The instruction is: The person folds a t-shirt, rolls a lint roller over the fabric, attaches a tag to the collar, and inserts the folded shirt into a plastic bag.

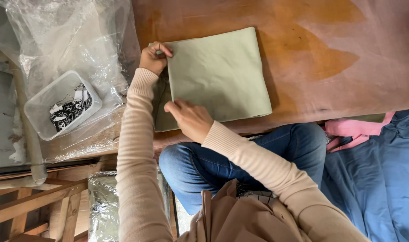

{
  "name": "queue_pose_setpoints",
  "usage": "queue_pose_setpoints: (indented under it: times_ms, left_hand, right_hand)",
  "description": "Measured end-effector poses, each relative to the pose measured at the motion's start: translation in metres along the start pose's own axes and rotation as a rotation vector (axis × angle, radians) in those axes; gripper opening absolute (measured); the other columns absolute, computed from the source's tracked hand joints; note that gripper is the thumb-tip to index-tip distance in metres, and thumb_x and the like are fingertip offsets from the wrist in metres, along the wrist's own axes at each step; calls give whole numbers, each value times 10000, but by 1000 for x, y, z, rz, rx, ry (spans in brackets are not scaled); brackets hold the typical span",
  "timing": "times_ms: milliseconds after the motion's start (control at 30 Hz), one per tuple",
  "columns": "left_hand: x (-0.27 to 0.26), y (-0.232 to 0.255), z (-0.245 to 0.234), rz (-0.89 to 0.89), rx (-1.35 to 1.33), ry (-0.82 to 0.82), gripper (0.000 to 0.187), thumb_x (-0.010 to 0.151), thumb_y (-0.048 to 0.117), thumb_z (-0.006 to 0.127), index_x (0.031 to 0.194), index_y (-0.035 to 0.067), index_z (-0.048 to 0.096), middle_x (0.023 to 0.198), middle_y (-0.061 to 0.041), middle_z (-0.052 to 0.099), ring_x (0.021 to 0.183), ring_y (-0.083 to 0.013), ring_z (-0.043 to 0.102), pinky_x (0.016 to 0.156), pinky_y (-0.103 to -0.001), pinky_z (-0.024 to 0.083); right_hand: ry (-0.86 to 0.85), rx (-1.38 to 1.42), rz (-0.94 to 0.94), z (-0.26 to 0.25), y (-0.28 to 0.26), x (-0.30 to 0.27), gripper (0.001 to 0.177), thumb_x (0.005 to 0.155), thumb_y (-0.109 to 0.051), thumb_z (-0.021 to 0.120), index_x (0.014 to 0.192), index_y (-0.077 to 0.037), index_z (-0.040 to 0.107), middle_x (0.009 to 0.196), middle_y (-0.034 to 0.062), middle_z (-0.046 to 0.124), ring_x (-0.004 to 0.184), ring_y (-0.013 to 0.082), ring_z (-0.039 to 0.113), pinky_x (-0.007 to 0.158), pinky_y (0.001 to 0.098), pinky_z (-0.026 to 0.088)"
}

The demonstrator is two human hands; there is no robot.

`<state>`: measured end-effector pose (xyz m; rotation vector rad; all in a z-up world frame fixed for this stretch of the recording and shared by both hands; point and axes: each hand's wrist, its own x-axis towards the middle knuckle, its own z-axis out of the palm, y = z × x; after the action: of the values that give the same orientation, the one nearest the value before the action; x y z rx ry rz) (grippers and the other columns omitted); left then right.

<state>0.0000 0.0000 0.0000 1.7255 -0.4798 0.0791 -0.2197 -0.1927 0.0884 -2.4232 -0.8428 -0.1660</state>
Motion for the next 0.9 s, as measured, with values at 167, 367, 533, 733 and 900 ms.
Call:
queue_pose_setpoints:
  times_ms: [167, 367, 533, 733, 900]
  left_hand:
    - [-4, 7, 3, -323, -207, 149, 331, 662, -116, 521, 811, 113, 708, 982, -39, 717, 863, -147, 636, 754, -263, 503]
    - [0, 8, 9, -156, -60, 191, 250, 746, -10, 803, 855, 195, 710, 1027, -7, 735, 1032, -147, 669, 987, -321, 517]
    - [-5, -16, 6, -101, -59, 236, 334, 674, -69, 780, 861, 199, 716, 1098, -42, 734, 1091, -176, 666, 1003, -337, 499]
    - [-7, 13, -6, -149, -73, 240, 381, 705, -124, 786, 897, 198, 718, 1222, -77, 723, 1219, -253, 653, 1068, -451, 511]
    - [-4, -34, -20, -186, 8, 237, 374, 685, -98, 805, 941, 168, 742, 1177, -55, 748, 1168, -221, 674, 1021, -378, 558]
  right_hand:
    - [2, -152, -47, 26, -3, 1, 338, 850, 44, 642, 1116, -124, 517, 1018, 109, 524, 792, 330, 609, 481, 457, 534]
    - [209, -285, -141, 20, -4, 3, 293, 856, 12, 665, 1089, -140, 575, 943, 68, 517, 794, 279, 548, 604, 412, 524]
    - [234, -293, -224, 32, 2, 1, 303, 840, 37, 673, 1075, -136, 589, 943, 65, 549, 817, 279, 525, 673, 407, 518]
    - [269, -190, -293, 27, -6, 2, 269, 875, 83, 620, 1058, -114, 621, 938, 55, 583, 804, 256, 513, 640, 376, 503]
    - [66, -84, -269, 41, -4, 4, 345, 832, -58, 700, 1165, -119, 637, 1059, 71, 629, 944, 279, 555, 773, 414, 528]
